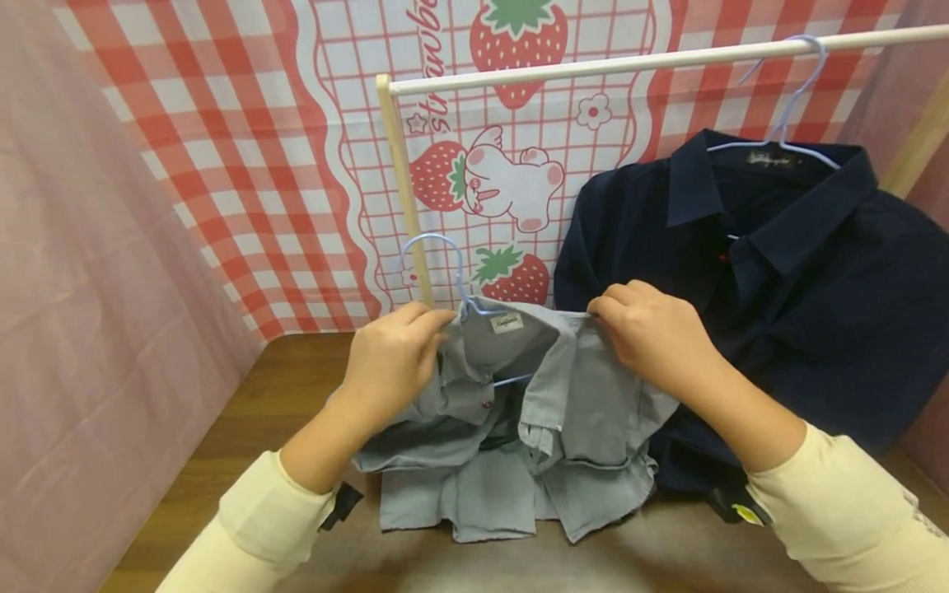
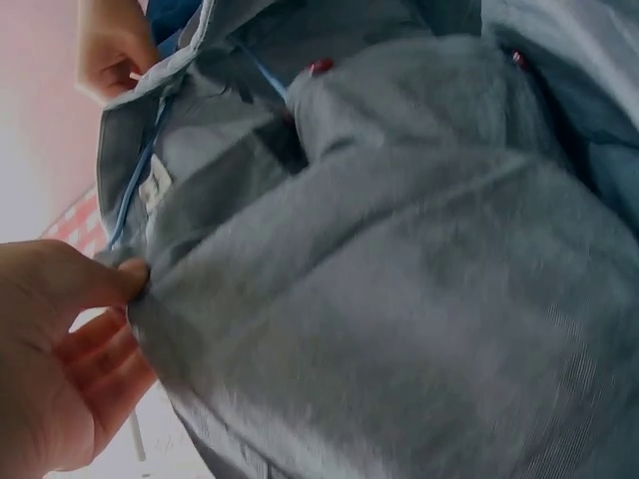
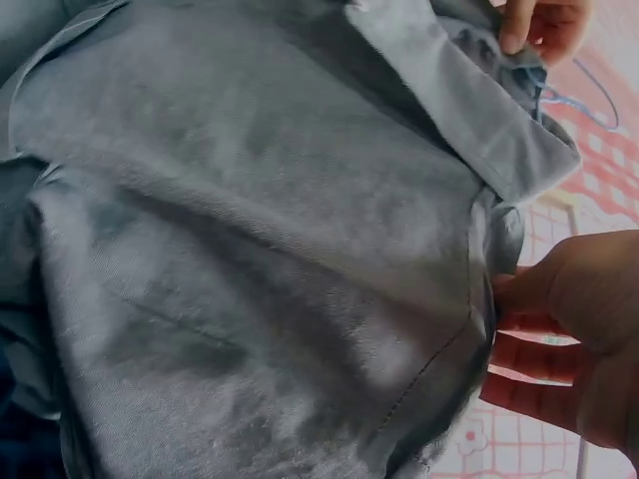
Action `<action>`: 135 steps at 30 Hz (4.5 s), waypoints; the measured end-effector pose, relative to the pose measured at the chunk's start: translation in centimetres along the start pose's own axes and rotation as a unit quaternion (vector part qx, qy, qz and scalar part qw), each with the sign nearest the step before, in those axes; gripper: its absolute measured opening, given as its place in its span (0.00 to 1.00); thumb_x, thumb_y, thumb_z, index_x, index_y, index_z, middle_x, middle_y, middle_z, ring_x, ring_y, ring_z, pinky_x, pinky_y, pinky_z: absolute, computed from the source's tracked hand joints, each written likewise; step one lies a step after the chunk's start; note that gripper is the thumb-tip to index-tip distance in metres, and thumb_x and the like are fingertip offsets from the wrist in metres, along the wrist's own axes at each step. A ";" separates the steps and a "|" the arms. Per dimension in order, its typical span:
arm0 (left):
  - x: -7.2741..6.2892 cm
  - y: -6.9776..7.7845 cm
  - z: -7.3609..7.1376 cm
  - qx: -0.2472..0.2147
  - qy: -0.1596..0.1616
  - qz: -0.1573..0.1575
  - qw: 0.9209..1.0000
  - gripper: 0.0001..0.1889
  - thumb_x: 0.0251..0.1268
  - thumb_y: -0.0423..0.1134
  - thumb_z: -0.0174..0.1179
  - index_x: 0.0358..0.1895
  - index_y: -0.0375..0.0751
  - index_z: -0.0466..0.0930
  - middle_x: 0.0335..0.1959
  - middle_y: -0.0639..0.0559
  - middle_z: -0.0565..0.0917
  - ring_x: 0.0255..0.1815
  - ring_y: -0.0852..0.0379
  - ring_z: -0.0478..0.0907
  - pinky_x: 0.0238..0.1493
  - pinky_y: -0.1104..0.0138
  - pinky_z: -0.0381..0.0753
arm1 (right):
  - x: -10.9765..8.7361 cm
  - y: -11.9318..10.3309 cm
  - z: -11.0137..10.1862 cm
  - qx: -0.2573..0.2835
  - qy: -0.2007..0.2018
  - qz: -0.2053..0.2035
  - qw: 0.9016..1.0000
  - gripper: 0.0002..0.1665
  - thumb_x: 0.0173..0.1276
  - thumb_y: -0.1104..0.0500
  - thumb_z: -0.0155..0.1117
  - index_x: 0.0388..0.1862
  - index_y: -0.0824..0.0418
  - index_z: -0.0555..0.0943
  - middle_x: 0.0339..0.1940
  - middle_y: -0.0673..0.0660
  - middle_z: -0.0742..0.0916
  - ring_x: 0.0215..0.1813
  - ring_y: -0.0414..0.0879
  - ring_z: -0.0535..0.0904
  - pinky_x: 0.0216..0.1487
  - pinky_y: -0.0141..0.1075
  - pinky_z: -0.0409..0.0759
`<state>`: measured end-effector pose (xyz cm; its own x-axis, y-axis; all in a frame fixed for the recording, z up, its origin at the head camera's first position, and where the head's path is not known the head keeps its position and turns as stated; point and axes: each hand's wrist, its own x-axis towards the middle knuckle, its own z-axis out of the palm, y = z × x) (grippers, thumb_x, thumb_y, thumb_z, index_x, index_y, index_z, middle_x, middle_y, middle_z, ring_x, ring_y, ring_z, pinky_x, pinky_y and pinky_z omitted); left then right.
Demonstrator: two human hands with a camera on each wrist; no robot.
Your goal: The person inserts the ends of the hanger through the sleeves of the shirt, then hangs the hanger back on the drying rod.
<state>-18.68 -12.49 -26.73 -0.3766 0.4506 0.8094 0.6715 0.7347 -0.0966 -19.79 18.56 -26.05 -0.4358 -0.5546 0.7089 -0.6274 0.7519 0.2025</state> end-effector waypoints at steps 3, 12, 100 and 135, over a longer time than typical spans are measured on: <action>0.0 -0.2 -0.2 -0.032 -0.023 -0.010 0.999 0.12 0.53 0.31 0.72 0.43 0.40 0.87 0.31 0.49 0.84 0.25 0.53 0.81 0.21 0.61 0.78 | -0.3 0.3 0.5 -0.026 0.008 -0.003 1.000 0.13 0.50 0.76 0.70 0.35 0.67 0.82 0.31 0.60 0.84 0.32 0.55 0.78 0.18 0.45 0.77; -1.0 -3.2 -1.9 -0.113 -0.185 -0.124 0.968 0.13 0.53 0.36 0.73 0.43 0.40 0.87 0.34 0.51 0.86 0.32 0.57 0.82 0.35 0.62 0.82 | -1.5 1.5 0.9 -0.061 -0.003 0.045 0.997 0.13 0.51 0.76 0.66 0.36 0.68 0.79 0.32 0.62 0.82 0.33 0.58 0.78 0.12 0.48 0.71; -0.8 -8.7 -0.5 -0.363 -0.135 -0.360 0.849 0.19 0.62 0.40 0.68 0.54 0.36 0.81 0.42 0.42 0.85 0.35 0.49 0.84 0.37 0.66 0.83 | -6.2 5.7 -7.3 -0.021 -0.096 0.144 0.985 0.16 0.50 0.76 0.72 0.38 0.65 0.82 0.33 0.63 0.85 0.26 0.52 0.76 0.29 0.55 0.76; 5.7 -11.5 6.2 -0.410 -0.096 -0.430 0.799 0.40 0.65 0.30 0.63 0.77 0.48 0.53 0.72 0.43 0.63 0.67 0.43 0.69 0.51 0.58 0.81 | -2.8 8.6 -9.7 -0.073 -0.163 0.351 0.919 0.09 0.68 0.71 0.56 0.46 0.74 0.74 0.41 0.79 0.78 0.33 0.68 0.73 0.41 0.66 0.68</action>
<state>-32.56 -15.21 -24.61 -0.9615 0.0853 0.2612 0.2746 0.2716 0.9224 -17.69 30.07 -19.71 -0.8853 0.0254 0.4643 -0.0354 0.9919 -0.1216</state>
